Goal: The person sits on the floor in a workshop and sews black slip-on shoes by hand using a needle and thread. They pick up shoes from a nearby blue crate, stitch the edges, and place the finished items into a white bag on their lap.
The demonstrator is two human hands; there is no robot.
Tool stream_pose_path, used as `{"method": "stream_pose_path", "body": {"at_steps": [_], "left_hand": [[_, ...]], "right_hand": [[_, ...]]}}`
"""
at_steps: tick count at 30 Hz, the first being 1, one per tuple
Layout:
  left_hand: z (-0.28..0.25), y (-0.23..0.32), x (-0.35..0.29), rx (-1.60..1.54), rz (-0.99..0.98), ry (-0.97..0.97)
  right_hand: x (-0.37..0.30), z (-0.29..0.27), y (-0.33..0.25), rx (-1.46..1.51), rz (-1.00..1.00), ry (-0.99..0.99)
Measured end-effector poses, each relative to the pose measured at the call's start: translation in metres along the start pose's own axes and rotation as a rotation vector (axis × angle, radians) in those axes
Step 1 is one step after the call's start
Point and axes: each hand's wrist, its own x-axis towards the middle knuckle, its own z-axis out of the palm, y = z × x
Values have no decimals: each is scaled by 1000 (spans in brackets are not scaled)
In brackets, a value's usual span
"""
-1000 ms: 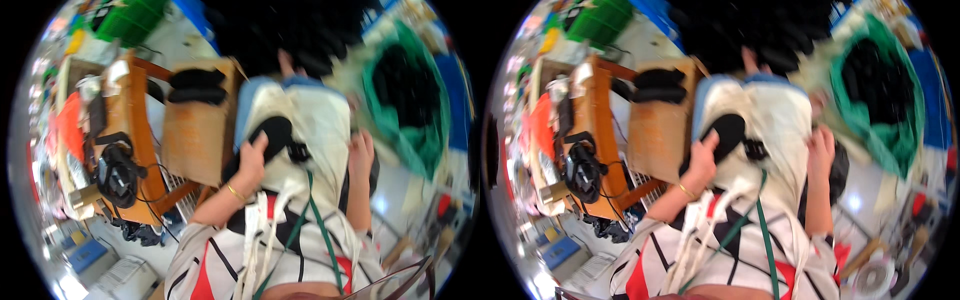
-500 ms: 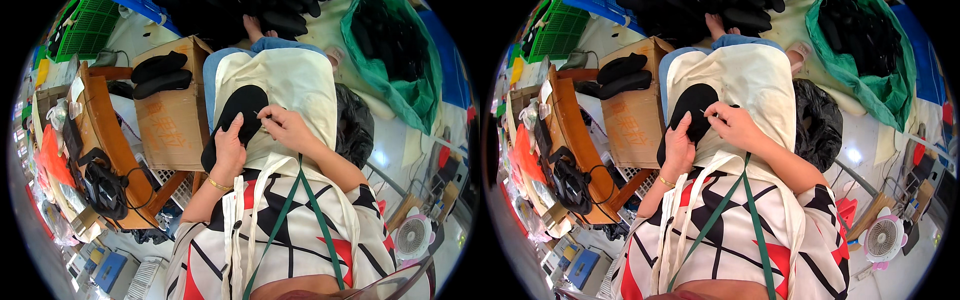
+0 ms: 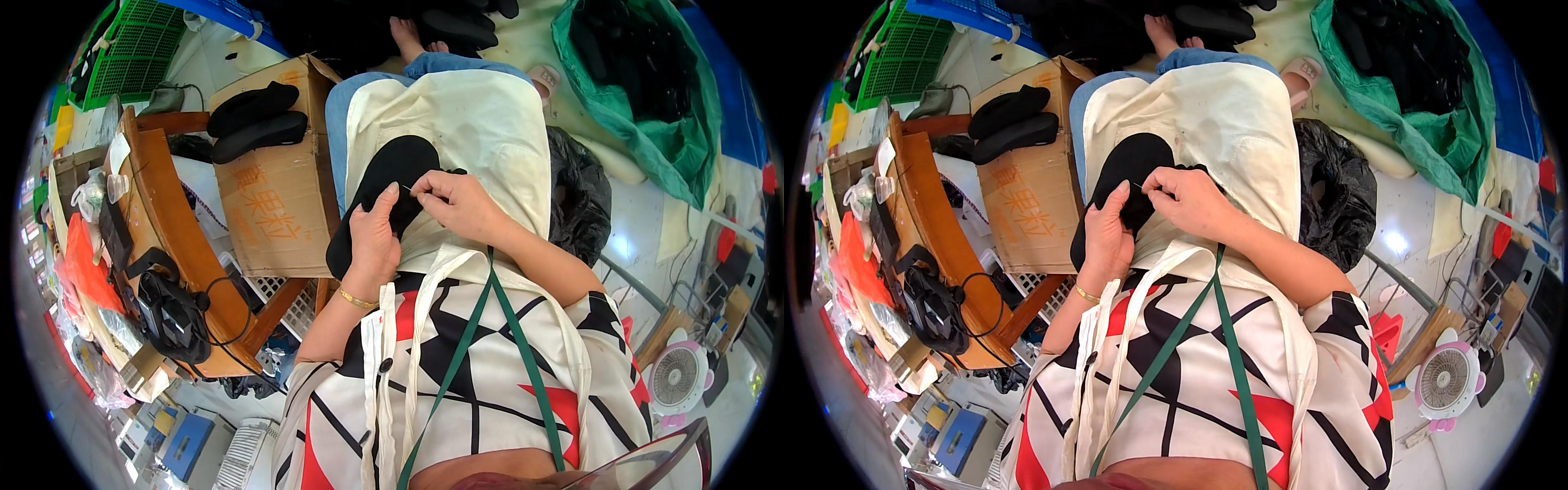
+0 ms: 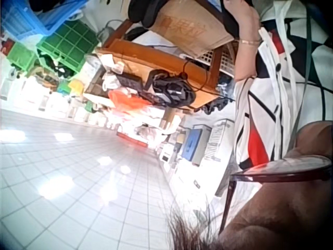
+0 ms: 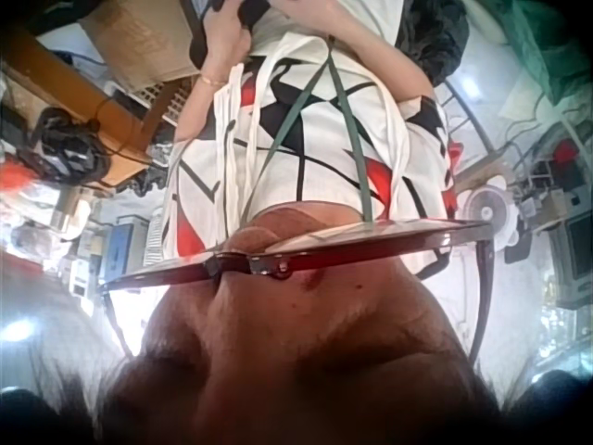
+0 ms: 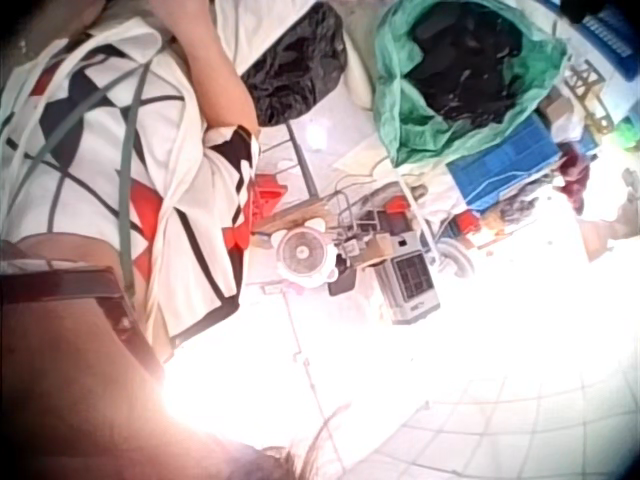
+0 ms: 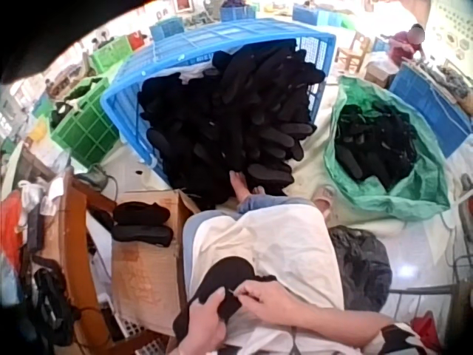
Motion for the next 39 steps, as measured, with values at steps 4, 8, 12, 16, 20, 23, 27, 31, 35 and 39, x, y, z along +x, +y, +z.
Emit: {"method": "stream_pose_path", "body": {"at_steps": [4, 8, 12, 16, 20, 23, 27, 31, 35, 39], "left_hand": [[-1, 0, 1, 19, -6, 7], [-3, 0, 1, 17, -10, 12], [-1, 0, 0, 7, -17, 12], [-8, -7, 4, 21, -16, 15], [-5, -8, 0, 32, 10, -41], [-6, -10, 1, 21, 36, -23], [-2, -2, -4, 38, 24, -12], [-4, -1, -2, 54, -10, 51], [-5, -3, 2, 61, -17, 92], [-4, -2, 4, 67, -50, 94]], "right_hand": [[1, 0, 2, -18, -12, 7], [2, -2, -1, -10, 1, -17], [2, -1, 3, 12, -6, -29], [6, -4, 0, 104, 107, -102], [10, -6, -8, 153, 159, -112], [8, 1, 3, 116, 59, -81], [3, 5, 6, 18, -34, -31], [0, 7, 8, -21, -75, -27], [-1, 9, 10, -24, -121, 20], [-2, 9, 13, -31, -146, 38]]}}
